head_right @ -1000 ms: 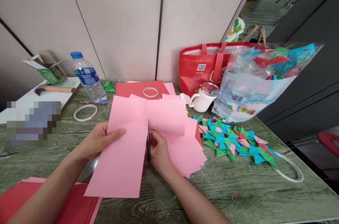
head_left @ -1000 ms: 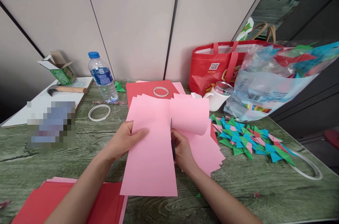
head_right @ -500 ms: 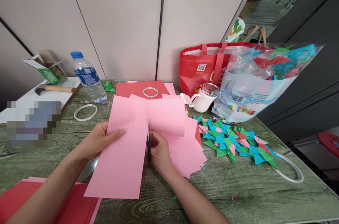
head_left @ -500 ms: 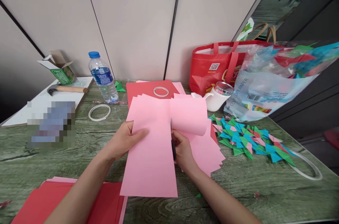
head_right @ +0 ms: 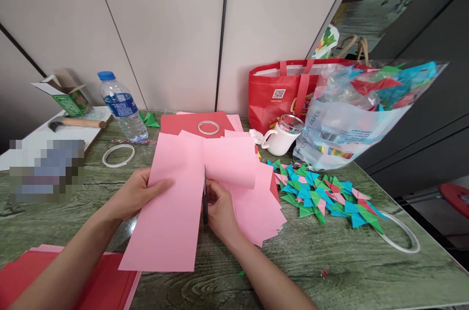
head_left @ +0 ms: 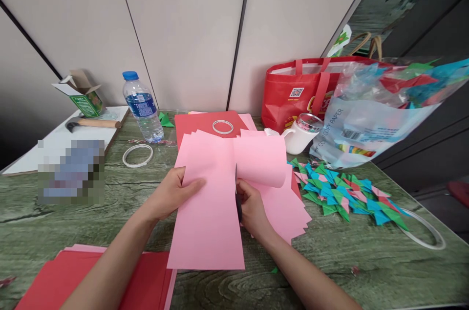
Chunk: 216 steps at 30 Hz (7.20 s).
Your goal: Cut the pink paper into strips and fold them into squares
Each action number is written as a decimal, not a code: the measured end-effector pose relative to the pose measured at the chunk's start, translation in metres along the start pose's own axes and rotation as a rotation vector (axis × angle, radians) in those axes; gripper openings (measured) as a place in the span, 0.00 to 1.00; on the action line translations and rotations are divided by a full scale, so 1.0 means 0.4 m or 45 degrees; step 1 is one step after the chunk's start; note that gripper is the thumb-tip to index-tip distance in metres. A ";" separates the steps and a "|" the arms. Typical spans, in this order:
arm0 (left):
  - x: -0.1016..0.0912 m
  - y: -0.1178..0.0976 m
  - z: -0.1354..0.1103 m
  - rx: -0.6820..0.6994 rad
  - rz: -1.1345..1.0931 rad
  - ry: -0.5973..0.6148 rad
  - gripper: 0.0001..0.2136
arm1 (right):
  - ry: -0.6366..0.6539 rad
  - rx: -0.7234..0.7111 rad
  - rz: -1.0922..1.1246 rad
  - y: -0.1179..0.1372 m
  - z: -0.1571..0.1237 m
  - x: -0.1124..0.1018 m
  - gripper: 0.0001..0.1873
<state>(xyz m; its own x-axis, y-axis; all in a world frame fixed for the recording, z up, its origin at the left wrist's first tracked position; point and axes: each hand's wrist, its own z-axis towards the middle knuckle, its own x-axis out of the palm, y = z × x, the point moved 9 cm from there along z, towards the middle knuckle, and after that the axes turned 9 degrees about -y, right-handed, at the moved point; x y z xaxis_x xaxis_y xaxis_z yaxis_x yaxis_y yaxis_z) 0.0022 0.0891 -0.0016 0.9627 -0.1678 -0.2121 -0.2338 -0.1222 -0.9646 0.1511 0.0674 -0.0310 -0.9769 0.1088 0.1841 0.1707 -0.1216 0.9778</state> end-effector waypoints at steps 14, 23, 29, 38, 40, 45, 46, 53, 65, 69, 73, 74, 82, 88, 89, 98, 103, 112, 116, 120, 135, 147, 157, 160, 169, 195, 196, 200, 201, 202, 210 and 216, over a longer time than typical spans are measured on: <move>0.004 -0.001 -0.006 -0.022 -0.011 0.022 0.15 | -0.045 0.032 -0.001 0.001 0.001 -0.007 0.08; 0.004 0.005 -0.007 -0.038 -0.078 0.032 0.14 | -0.095 0.077 0.041 -0.004 0.003 -0.014 0.07; 0.010 0.001 -0.007 -0.018 -0.157 0.080 0.13 | -0.061 0.072 0.049 -0.009 0.001 -0.009 0.06; -0.013 0.006 0.010 -0.073 -0.384 -0.027 0.14 | -0.035 0.082 -0.006 -0.021 -0.009 -0.002 0.07; -0.016 0.005 0.010 -0.073 -0.427 -0.039 0.14 | -0.019 0.077 -0.030 -0.021 -0.010 0.000 0.07; -0.003 0.012 0.003 -0.076 -0.346 0.041 0.13 | 0.014 0.031 -0.036 -0.018 -0.010 0.005 0.04; 0.001 0.014 0.002 -0.078 -0.308 0.063 0.12 | 0.012 0.026 -0.014 -0.015 -0.009 0.006 0.05; 0.014 0.010 -0.006 -0.077 -0.182 0.090 0.14 | -0.006 0.035 0.078 0.011 -0.004 0.006 0.10; 0.024 0.015 -0.012 -0.104 -0.205 0.129 0.15 | -0.011 0.018 0.085 0.006 -0.002 0.002 0.07; 0.024 0.013 -0.015 -0.114 -0.203 0.125 0.15 | -0.010 0.014 0.107 0.005 -0.002 0.003 0.09; 0.020 0.013 -0.015 -0.124 -0.197 0.111 0.15 | -0.012 0.016 0.107 0.008 -0.001 0.003 0.08; 0.020 0.013 -0.015 -0.124 -0.197 0.111 0.15 | -0.010 0.018 0.109 0.009 -0.001 0.004 0.07; 0.023 0.011 -0.015 -0.119 -0.211 0.118 0.15 | -0.019 0.037 0.099 0.013 -0.004 0.004 0.06; 0.027 0.011 -0.017 -0.124 -0.209 0.125 0.14 | -0.035 0.025 0.067 0.015 -0.003 -0.002 0.05; 0.027 0.010 -0.018 -0.123 -0.204 0.125 0.14 | -0.042 0.021 0.057 0.016 -0.003 -0.004 0.05; 0.019 -0.003 -0.021 -0.085 -0.177 0.102 0.15 | -0.043 0.023 0.013 0.022 -0.004 -0.002 0.05; 0.021 -0.002 -0.022 -0.088 -0.181 0.117 0.15 | -0.070 0.052 0.044 0.018 -0.003 -0.006 0.06; 0.020 0.001 -0.022 -0.085 -0.172 0.122 0.15 | -0.094 0.073 0.054 0.004 -0.005 -0.010 0.05; 0.022 -0.001 -0.022 -0.082 -0.165 0.123 0.14 | -0.094 0.081 0.062 0.007 -0.007 -0.007 0.06; 0.026 -0.003 -0.024 -0.075 -0.143 0.140 0.12 | -0.082 0.031 0.023 0.022 -0.001 -0.009 0.08; 0.035 -0.007 -0.031 -0.067 -0.090 0.186 0.12 | -0.090 -0.035 -0.048 0.037 0.008 -0.019 0.08; 0.048 -0.008 -0.034 -0.038 -0.075 0.243 0.10 | -0.097 0.008 0.003 0.031 0.006 -0.018 0.08; 0.050 -0.005 -0.033 -0.048 -0.097 0.270 0.10 | -0.095 0.008 0.050 0.040 0.003 -0.016 0.07; 0.051 -0.007 -0.032 -0.048 -0.092 0.275 0.10 | -0.088 0.014 0.047 0.037 0.003 -0.016 0.08; 0.044 -0.008 -0.034 -0.027 -0.057 0.260 0.09 | -0.069 0.000 0.037 0.029 0.005 -0.016 0.05; 0.048 -0.009 -0.034 0.015 0.041 0.290 0.11 | -0.178 0.028 -0.036 0.028 0.002 -0.029 0.06; 0.048 -0.010 -0.034 0.016 0.036 0.293 0.11 | -0.181 0.040 -0.024 0.026 0.002 -0.029 0.06; 0.051 -0.013 -0.037 0.017 0.028 0.303 0.11 | -0.166 0.073 0.034 0.016 0.001 -0.024 0.06; 0.050 -0.013 -0.037 0.020 0.044 0.299 0.12 | -0.164 0.070 0.041 0.016 0.002 -0.024 0.06; 0.049 -0.013 -0.037 0.024 0.070 0.297 0.12 | -0.163 0.061 0.044 0.017 0.003 -0.025 0.06; 0.049 -0.007 -0.036 0.057 0.191 0.311 0.15 | -0.171 0.020 -0.013 0.030 0.007 -0.031 0.07; 0.051 -0.013 -0.040 0.052 0.151 0.306 0.13 | -0.185 0.020 -0.011 0.029 0.005 -0.032 0.06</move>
<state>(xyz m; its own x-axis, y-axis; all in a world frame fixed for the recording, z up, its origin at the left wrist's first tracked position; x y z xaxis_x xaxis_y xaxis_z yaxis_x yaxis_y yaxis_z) 0.0209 0.0708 0.0018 0.8681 -0.4065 -0.2851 -0.3323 -0.0490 -0.9419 0.1659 0.0668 -0.0219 -0.9495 0.2520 0.1871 0.1654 -0.1050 0.9806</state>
